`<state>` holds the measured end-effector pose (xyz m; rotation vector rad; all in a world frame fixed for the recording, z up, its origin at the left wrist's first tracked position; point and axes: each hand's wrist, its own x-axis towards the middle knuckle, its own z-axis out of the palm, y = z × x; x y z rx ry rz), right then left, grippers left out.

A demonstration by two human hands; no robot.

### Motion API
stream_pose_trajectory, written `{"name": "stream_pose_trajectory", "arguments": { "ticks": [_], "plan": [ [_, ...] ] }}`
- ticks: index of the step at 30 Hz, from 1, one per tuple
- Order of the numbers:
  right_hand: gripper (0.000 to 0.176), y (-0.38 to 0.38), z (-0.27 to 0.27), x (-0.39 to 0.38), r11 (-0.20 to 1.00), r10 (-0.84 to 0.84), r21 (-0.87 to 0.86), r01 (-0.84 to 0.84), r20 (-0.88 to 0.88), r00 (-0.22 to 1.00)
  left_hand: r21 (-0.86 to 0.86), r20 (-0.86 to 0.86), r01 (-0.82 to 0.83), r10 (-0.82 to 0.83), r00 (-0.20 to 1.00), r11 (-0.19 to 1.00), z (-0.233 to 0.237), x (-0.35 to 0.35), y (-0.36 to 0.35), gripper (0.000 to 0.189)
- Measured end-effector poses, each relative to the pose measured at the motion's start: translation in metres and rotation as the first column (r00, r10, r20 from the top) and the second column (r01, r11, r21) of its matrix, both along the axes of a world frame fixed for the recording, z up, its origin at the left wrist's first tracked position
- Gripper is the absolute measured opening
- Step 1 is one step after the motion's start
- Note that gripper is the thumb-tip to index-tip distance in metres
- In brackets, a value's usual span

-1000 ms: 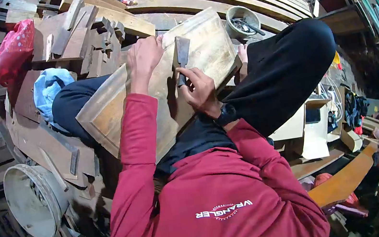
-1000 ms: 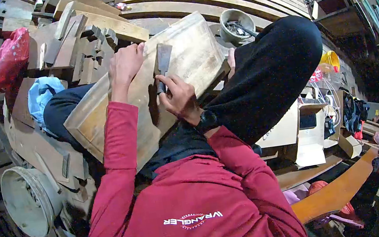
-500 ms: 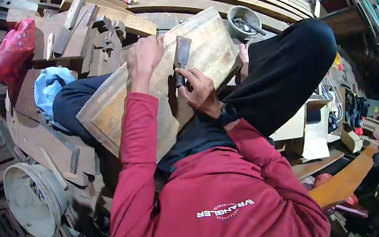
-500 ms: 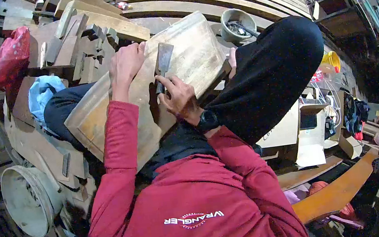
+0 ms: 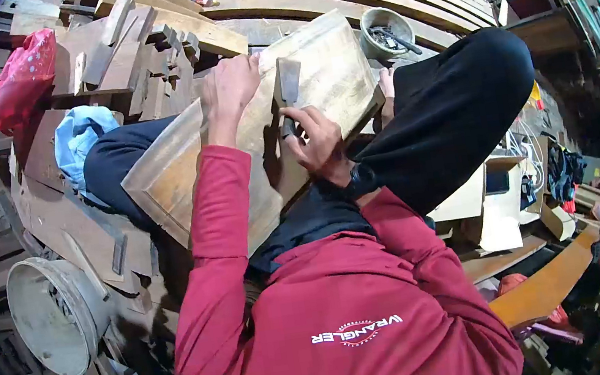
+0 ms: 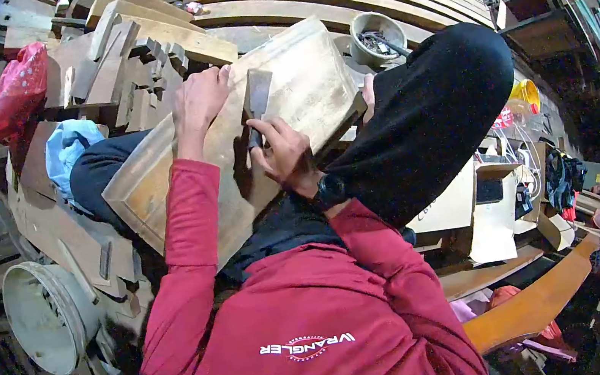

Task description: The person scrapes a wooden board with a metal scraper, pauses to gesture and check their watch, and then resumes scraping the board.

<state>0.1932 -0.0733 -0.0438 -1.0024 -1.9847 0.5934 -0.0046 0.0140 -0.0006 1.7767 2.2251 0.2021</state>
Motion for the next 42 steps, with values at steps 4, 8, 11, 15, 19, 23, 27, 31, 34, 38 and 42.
{"name": "stream_pose_trajectory", "arguments": {
  "ticks": [4,8,11,15,19,23,27,31,34,38,42],
  "plan": [
    [0.049,0.001,-0.004,0.002,0.997,-0.019,0.077,0.031,-0.153,0.988,-0.004,-0.010,0.015,-0.015,1.000,1.000,0.001,0.002,0.004,0.050],
    [0.045,-0.001,0.000,-0.002,0.999,0.004,-0.045,-0.007,-0.057,0.998,-0.010,0.000,0.006,-0.006,1.000,1.000,0.001,0.001,0.001,0.051],
    [0.048,0.000,-0.002,0.002,1.000,-0.008,-0.009,0.007,-0.109,0.994,-0.023,-0.013,0.003,-0.003,1.000,1.000,0.001,0.003,0.004,0.051],
    [0.045,0.000,0.000,0.001,1.000,-0.009,-0.016,0.008,-0.069,0.998,-0.045,-0.006,-0.007,0.006,1.000,0.999,0.002,0.001,0.000,0.051],
    [0.051,0.002,-0.007,0.001,0.999,-0.016,0.031,0.020,-0.148,0.989,-0.033,-0.006,0.001,-0.001,1.000,0.999,0.006,0.004,0.001,0.051],
    [0.051,0.002,-0.009,-0.002,0.999,-0.032,-0.023,0.031,-0.056,0.998,-0.032,-0.005,0.003,-0.003,1.000,0.999,0.000,0.001,0.000,0.051],
    [0.053,0.001,-0.003,0.000,0.999,-0.024,-0.039,0.020,-0.109,0.994,-0.008,-0.008,0.006,-0.006,1.000,1.000,0.002,0.003,0.002,0.052],
    [0.051,0.001,-0.004,-0.001,0.998,-0.020,-0.065,0.016,-0.056,0.998,0.009,-0.002,0.010,-0.010,1.000,1.000,-0.005,-0.001,0.001,0.052],
    [0.050,0.003,0.000,-0.001,1.000,-0.028,-0.005,0.028,-0.092,0.995,-0.011,-0.037,0.002,-0.002,0.999,1.000,-0.004,0.002,0.004,0.052],
    [0.051,-0.001,-0.004,0.001,0.998,0.030,-0.047,-0.035,-0.109,0.994,-0.010,0.000,-0.001,0.001,1.000,1.000,-0.004,-0.001,0.002,0.051],
    [0.050,0.004,-0.006,0.001,1.000,0.002,0.016,0.000,-0.121,0.993,-0.005,-0.008,0.009,-0.009,1.000,1.000,-0.004,0.000,0.004,0.050]
  ]
}}
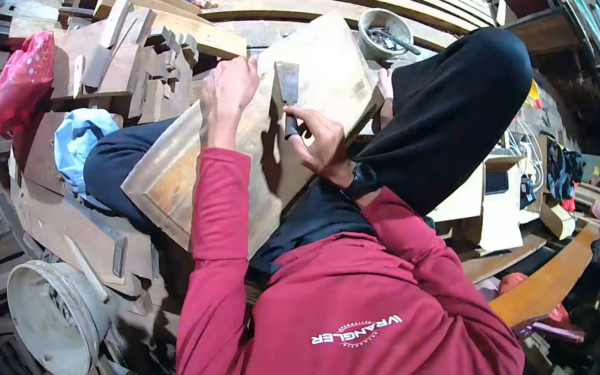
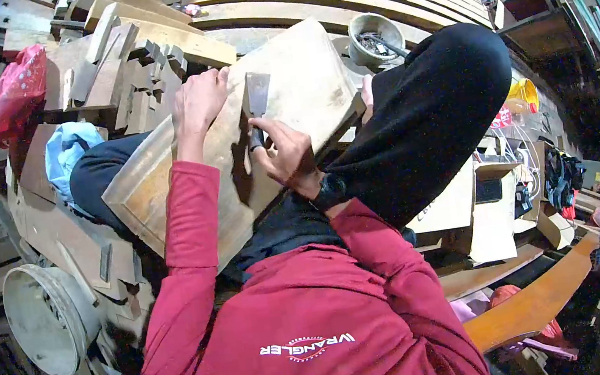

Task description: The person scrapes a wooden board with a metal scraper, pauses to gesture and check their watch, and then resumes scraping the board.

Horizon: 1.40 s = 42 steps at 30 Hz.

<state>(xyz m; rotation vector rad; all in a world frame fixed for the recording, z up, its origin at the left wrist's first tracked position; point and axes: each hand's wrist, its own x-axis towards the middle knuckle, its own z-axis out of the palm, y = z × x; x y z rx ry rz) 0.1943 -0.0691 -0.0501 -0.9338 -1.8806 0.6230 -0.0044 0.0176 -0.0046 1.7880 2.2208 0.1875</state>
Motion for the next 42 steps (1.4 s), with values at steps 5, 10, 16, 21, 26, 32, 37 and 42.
{"name": "stream_pose_trajectory", "arguments": {
  "ticks": [5,10,16,21,26,32,37,42],
  "plan": [
    [0.047,-0.002,-0.003,-0.003,0.999,0.026,-0.020,-0.025,0.034,0.999,-0.028,0.006,-0.006,0.006,1.000,1.000,0.003,0.000,-0.001,0.053],
    [0.047,-0.007,0.010,0.001,0.999,0.001,-0.048,-0.003,-0.058,0.998,-0.021,0.003,-0.004,0.004,1.000,1.000,0.010,0.002,-0.001,0.053],
    [0.045,-0.002,-0.002,0.000,1.000,-0.013,-0.003,0.013,-0.020,1.000,-0.020,-0.010,0.001,-0.001,1.000,1.000,0.002,0.001,0.001,0.053],
    [0.044,-0.003,0.001,-0.003,0.999,-0.006,-0.037,0.005,-0.030,1.000,0.007,0.014,-0.024,0.024,1.000,1.000,0.007,0.002,-0.005,0.051],
    [0.043,-0.008,0.011,0.001,0.999,-0.023,-0.024,0.021,-0.076,0.997,0.010,0.004,-0.004,0.004,1.000,1.000,-0.004,-0.001,0.002,0.050],
    [0.044,-0.003,0.003,-0.001,1.000,-0.018,0.019,0.019,-0.026,1.000,0.013,0.004,-0.011,0.011,1.000,1.000,0.005,0.002,-0.003,0.051],
    [0.045,-0.003,0.003,-0.002,0.998,-0.011,-0.063,0.012,0.012,1.000,-0.025,0.016,-0.022,0.022,1.000,0.999,0.004,0.001,-0.001,0.051],
    [0.050,-0.005,0.009,0.000,0.998,-0.045,-0.035,0.043,-0.075,0.996,-0.034,-0.003,-0.013,0.013,1.000,0.999,0.009,0.002,0.000,0.051]
  ]
}}
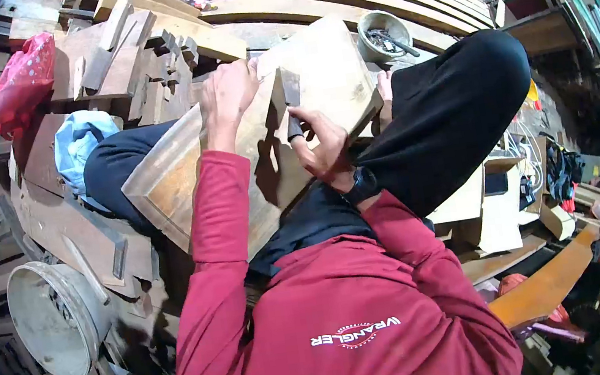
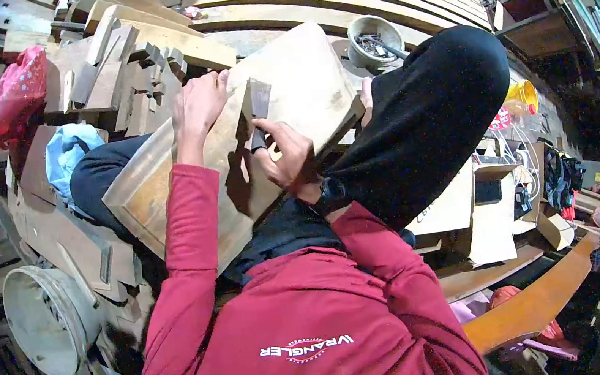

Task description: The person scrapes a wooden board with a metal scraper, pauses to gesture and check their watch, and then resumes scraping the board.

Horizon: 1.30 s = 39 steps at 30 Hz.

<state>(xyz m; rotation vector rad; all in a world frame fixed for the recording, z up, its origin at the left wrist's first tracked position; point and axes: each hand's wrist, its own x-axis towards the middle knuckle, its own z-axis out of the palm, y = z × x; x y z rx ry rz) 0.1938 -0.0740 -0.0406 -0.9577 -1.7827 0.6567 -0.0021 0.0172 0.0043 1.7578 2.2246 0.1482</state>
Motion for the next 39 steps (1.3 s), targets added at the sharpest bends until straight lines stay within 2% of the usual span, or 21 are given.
{"name": "stream_pose_trajectory", "arguments": {
  "ticks": [4,5,8,12,13,16,17,20,24,28,32,35,39],
  "plan": [
    [0.046,0.005,-0.010,-0.006,0.999,-0.047,-0.017,0.048,0.053,0.997,0.010,0.012,0.009,-0.010,1.000,1.000,0.003,0.001,-0.004,0.051],
    [0.045,0.004,-0.013,-0.002,0.996,-0.044,-0.069,0.051,0.095,0.995,0.023,0.007,0.020,-0.021,1.000,1.000,-0.002,-0.001,-0.003,0.051],
    [0.043,0.000,0.001,-0.001,0.998,-0.052,-0.022,0.052,-0.009,0.999,0.037,0.001,0.022,-0.022,1.000,0.999,-0.002,-0.001,-0.002,0.051],
    [0.041,0.006,-0.009,-0.004,0.998,-0.038,0.047,0.036,0.058,0.998,0.030,0.001,0.017,-0.017,1.000,0.999,-0.005,-0.002,-0.001,0.052],
    [0.040,0.003,-0.007,-0.002,0.999,-0.021,-0.023,0.022,0.043,0.999,0.031,0.006,0.010,-0.010,1.000,0.999,-0.005,-0.001,0.000,0.052],
    [0.041,-0.002,0.001,0.002,0.999,0.001,0.033,0.000,-0.028,1.000,0.051,0.020,0.012,-0.013,1.000,0.999,-0.005,-0.003,-0.001,0.051],
    [0.042,-0.001,0.002,0.003,1.000,0.016,-0.004,-0.016,0.011,1.000,0.041,0.014,0.002,-0.002,1.000,0.999,-0.004,-0.002,-0.001,0.051],
    [0.044,0.006,-0.010,-0.003,1.000,-0.017,0.026,0.016,0.056,0.998,0.031,0.008,0.002,-0.002,1.000,1.000,-0.006,-0.002,0.000,0.051],
    [0.047,0.001,0.000,0.003,1.000,0.003,0.012,-0.003,-0.010,1.000,0.008,0.006,0.003,-0.003,1.000,1.000,-0.003,-0.001,0.000,0.052],
    [0.048,0.005,-0.007,-0.004,1.000,-0.012,0.028,0.010,0.086,0.996,0.014,0.004,0.012,-0.013,1.000,1.000,-0.005,-0.001,0.000,0.051],
    [0.049,0.000,0.002,0.004,1.000,0.021,0.004,-0.021,-0.008,1.000,0.006,0.007,-0.001,0.001,1.000,1.000,-0.003,-0.002,-0.001,0.051],
    [0.048,0.003,-0.007,-0.003,0.999,0.006,-0.039,-0.004,0.067,0.998,0.015,0.012,-0.002,0.002,1.000,1.000,0.001,0.000,-0.004,0.051],
    [0.048,0.002,-0.002,0.001,1.000,-0.017,0.026,0.017,0.008,1.000,0.015,-0.004,0.002,-0.002,1.000,1.000,-0.001,0.000,-0.002,0.051]
  ]
}}
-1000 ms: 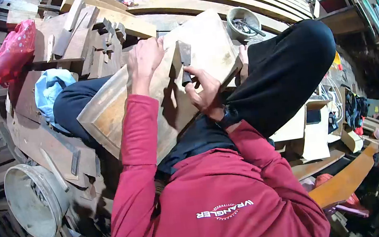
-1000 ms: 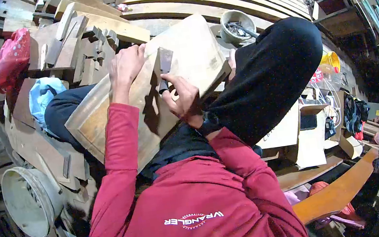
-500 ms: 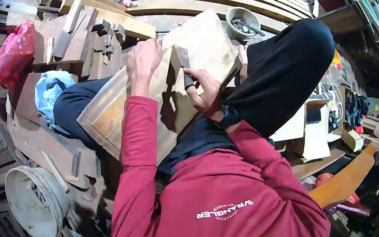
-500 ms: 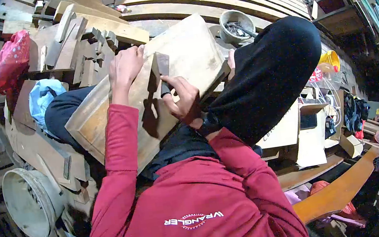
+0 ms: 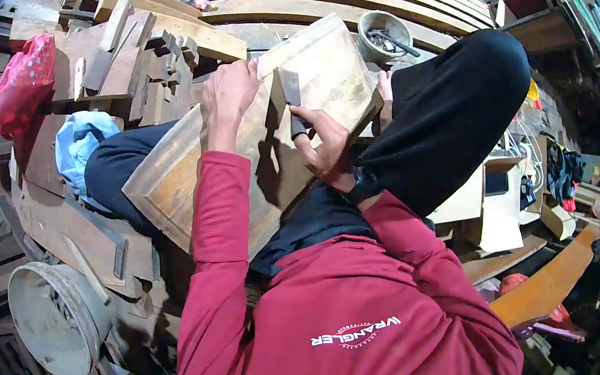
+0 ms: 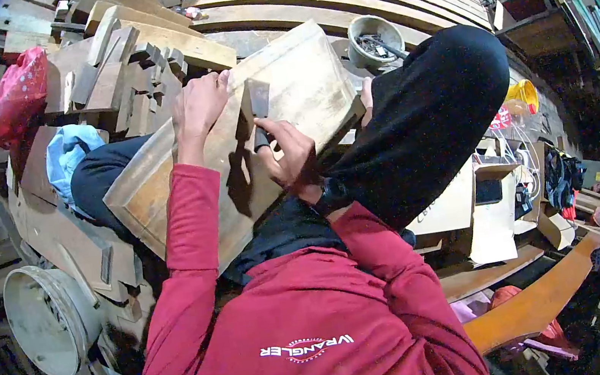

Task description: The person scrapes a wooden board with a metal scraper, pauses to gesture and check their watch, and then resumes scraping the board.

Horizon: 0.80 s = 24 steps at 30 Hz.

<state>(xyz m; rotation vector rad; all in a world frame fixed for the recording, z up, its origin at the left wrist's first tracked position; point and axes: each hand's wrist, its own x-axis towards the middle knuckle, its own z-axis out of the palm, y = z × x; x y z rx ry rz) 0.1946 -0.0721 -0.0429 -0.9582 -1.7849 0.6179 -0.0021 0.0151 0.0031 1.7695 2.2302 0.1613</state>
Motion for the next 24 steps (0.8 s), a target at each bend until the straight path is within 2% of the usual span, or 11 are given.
{"name": "stream_pose_trajectory", "arguments": {
  "ticks": [1,2,5,6,9,10,14,17,20,21,24],
  "plan": [
    [0.048,-0.001,0.002,0.001,1.000,0.015,0.002,-0.015,-0.026,1.000,0.012,0.010,-0.002,0.002,1.000,1.000,-0.003,-0.002,0.001,0.051],
    [0.048,0.000,0.000,0.001,0.998,0.025,-0.054,-0.024,0.028,0.999,0.021,0.021,-0.002,0.001,1.000,1.000,-0.009,-0.004,0.002,0.051],
    [0.048,0.005,-0.014,-0.004,1.000,0.004,-0.007,-0.004,0.079,0.997,0.036,0.024,0.005,-0.006,1.000,0.999,-0.004,-0.002,0.001,0.050],
    [0.047,0.002,-0.006,-0.003,0.999,0.016,-0.046,-0.015,0.024,1.000,0.022,0.018,0.008,-0.008,1.000,1.000,-0.003,-0.001,0.001,0.050],
    [0.046,-0.002,0.005,0.002,0.999,0.052,-0.006,-0.052,-0.038,0.998,0.013,0.013,0.000,0.000,1.000,1.000,-0.001,-0.002,0.001,0.050],
    [0.046,-0.004,0.009,0.002,0.999,0.036,-0.040,-0.035,0.020,0.999,0.019,0.015,-0.010,0.009,1.000,1.000,-0.003,-0.002,0.001,0.050],
    [0.046,0.007,-0.010,-0.002,0.997,-0.013,0.070,0.013,0.005,1.000,0.017,0.009,0.006,-0.006,1.000,1.000,0.000,0.001,0.000,0.050],
    [0.046,-0.005,0.009,0.006,0.997,0.054,-0.057,-0.055,-0.019,0.998,0.001,0.020,-0.004,0.004,1.000,1.000,0.000,-0.002,0.001,0.050],
    [0.047,-0.001,-0.002,-0.003,0.998,0.053,-0.045,-0.051,0.041,0.998,0.031,0.022,0.007,-0.008,1.000,0.999,-0.008,-0.004,0.002,0.051],
    [0.047,0.002,-0.004,-0.006,0.999,0.032,-0.032,-0.030,0.067,0.997,-0.013,0.000,-0.015,0.015,1.000,1.000,-0.003,-0.001,0.002,0.051],
    [0.047,-0.005,0.005,0.004,0.999,0.043,-0.021,-0.042,0.029,0.999,0.006,0.017,0.010,-0.010,1.000,1.000,0.001,-0.001,0.000,0.051]
  ]
}}
